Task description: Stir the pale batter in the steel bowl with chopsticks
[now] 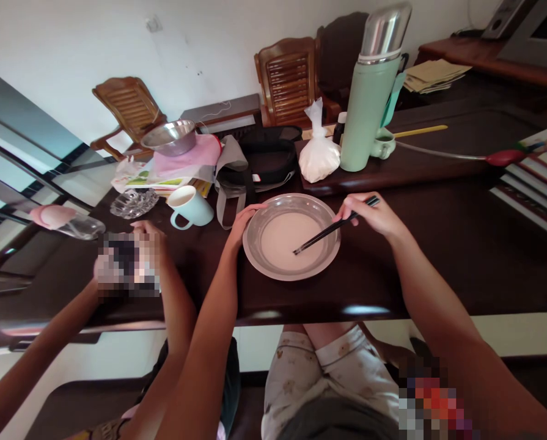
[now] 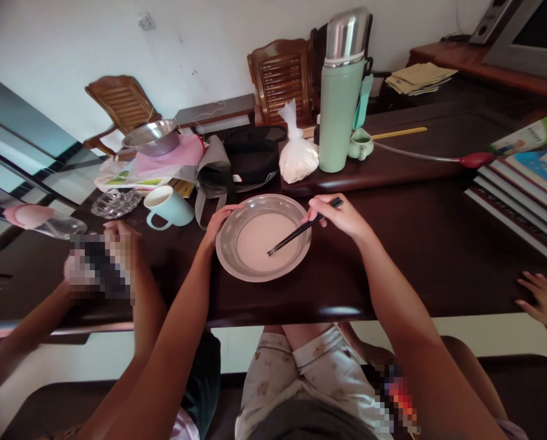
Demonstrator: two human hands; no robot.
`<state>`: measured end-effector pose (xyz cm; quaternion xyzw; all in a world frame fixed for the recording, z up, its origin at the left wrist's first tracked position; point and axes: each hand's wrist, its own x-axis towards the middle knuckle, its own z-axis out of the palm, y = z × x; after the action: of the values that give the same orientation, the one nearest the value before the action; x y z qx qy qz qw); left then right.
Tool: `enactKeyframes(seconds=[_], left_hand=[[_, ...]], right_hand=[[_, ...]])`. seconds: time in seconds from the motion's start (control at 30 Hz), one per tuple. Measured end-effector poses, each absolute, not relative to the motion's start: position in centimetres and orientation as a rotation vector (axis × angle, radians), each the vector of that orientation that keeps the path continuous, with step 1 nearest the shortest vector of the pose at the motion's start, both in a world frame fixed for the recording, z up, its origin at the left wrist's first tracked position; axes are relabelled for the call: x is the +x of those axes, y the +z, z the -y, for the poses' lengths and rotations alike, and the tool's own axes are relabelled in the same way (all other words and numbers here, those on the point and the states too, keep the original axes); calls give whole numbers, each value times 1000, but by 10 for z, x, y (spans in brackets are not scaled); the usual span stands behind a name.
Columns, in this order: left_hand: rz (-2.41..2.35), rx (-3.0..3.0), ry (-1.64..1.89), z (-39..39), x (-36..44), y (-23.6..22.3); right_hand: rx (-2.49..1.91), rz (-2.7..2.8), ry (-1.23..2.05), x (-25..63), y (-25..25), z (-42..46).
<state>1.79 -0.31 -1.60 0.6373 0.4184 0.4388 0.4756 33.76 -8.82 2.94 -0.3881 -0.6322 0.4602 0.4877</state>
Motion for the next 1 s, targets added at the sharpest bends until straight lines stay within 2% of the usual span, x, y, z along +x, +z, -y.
enactKeyframes(seconds=[0.1, 0.27, 0.43, 0.63, 0.8, 1.0], left_hand=[[-1006, 1559, 1079, 2, 18, -16], [-979, 1565, 1098, 1, 17, -18], [-997, 1555, 1082, 1, 15, -21], [-984, 1559, 1078, 1, 14, -20], [-981, 1566, 1077, 2, 14, -18], [-979, 1550, 1077, 1, 13, -20]], right_hand=[[-947, 1607, 1157, 333, 30, 89], [-965, 1460, 988, 340, 30, 87], [-924, 1594, 1166, 335, 30, 89], [-964, 1513, 1023, 339, 31, 89], [-938, 1595, 1183, 337, 31, 89], [-963, 1527, 1054, 340, 32, 89]])
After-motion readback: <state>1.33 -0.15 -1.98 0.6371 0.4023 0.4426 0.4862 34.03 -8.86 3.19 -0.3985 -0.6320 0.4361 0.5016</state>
